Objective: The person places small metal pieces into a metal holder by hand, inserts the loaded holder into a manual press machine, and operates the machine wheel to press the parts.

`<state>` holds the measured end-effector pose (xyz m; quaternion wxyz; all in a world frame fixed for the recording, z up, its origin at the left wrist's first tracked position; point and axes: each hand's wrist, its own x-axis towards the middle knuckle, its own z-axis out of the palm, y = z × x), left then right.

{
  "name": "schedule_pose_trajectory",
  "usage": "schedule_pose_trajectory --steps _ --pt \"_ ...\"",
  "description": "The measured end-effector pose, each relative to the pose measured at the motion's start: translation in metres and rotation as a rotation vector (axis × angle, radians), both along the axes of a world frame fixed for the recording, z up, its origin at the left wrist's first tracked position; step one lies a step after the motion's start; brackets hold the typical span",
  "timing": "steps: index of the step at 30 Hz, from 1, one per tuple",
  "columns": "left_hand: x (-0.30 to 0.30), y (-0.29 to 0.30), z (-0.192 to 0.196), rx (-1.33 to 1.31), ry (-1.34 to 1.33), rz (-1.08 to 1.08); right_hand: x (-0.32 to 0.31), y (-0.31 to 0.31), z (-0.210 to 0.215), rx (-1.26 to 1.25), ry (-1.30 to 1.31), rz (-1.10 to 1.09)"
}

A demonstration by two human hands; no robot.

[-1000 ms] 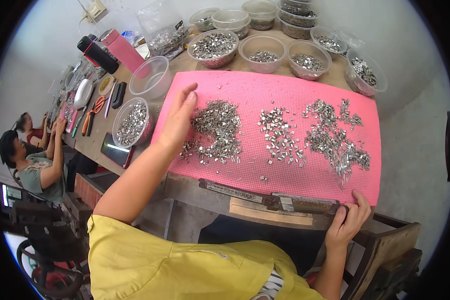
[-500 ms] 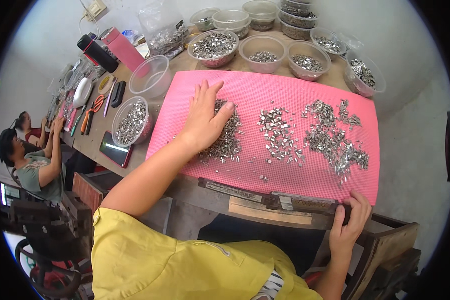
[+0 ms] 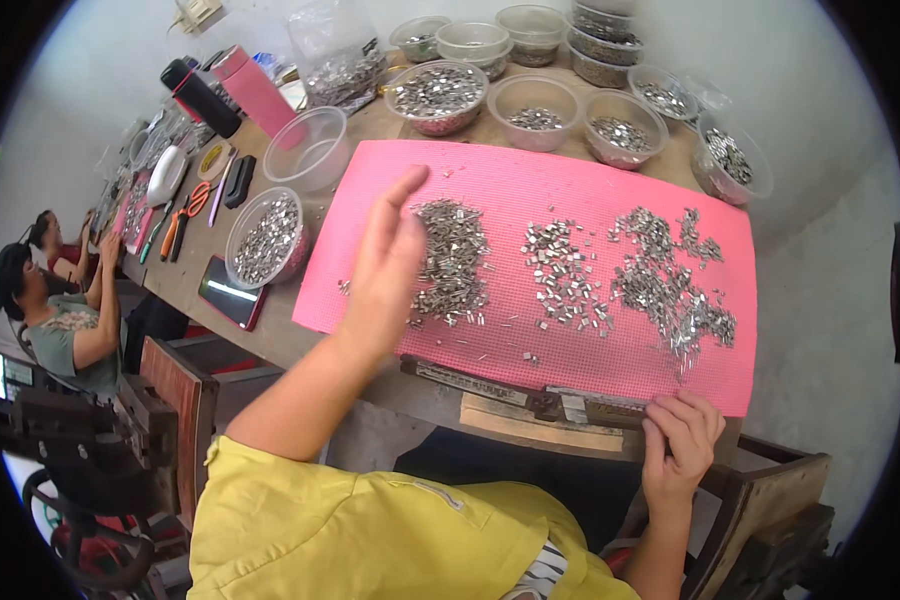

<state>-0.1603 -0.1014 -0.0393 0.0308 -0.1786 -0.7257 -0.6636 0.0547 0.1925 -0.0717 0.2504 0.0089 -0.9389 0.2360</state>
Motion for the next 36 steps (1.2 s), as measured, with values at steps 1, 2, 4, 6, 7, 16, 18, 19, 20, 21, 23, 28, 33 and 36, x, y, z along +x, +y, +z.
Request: schedule_pose_trajectory --steps 1,2,4,6,7,16,18,19,20,21,23,28,33,36 --pt "0.013 0.003 -0.004 0.005 0.109 0.001 0.0 0.001 0.001 0.004 0.003 0.021" --pt "0.029 0.011 -0.01 0.013 0.217 -0.001 0.001 0.001 0.003 -0.065 -0.015 0.015" --pt "0.066 0.031 -0.007 -0.252 0.397 -0.067 0.002 0.0 0.004 -0.122 -0.038 0.025" --pt "0.086 0.058 -0.011 -0.19 0.452 -0.19 0.002 -0.001 0.004 -0.118 -0.073 -0.03" --pt "0.094 0.068 -0.017 -0.182 0.458 -0.244 0.002 -0.002 0.006 -0.106 -0.077 -0.014" --pt "0.129 0.123 -0.049 -0.377 0.586 -0.293 0.005 0.001 -0.003 0.056 -0.026 -0.037" --pt "0.128 0.126 -0.056 -0.442 0.658 -0.235 0.003 -0.003 0.005 0.101 -0.043 -0.028" --pt "0.127 0.127 -0.058 -0.446 0.67 -0.194 0.003 -0.004 0.007 0.143 -0.054 -0.021" --pt "0.125 0.128 -0.059 -0.45 0.681 -0.154 0.004 -0.004 0.006 0.143 -0.055 -0.021" --pt "0.124 0.128 -0.059 -0.45 0.682 -0.154 0.005 -0.004 0.003 0.092 -0.057 -0.041" --pt "0.125 0.13 -0.056 -0.432 0.627 -0.177 0.008 -0.004 0.001 0.042 -0.062 -0.06" --pt "0.123 0.135 -0.053 -0.402 0.623 -0.184 0.009 -0.001 -0.001 0.039 -0.057 -0.049" --pt "0.117 0.136 -0.048 -0.277 0.68 -0.204 0.015 0.007 -0.004 -0.391 -0.011 0.052" --pt "0.114 0.127 -0.043 -0.142 0.557 -0.326 0.013 0.011 0.009 -0.458 -0.015 0.104"
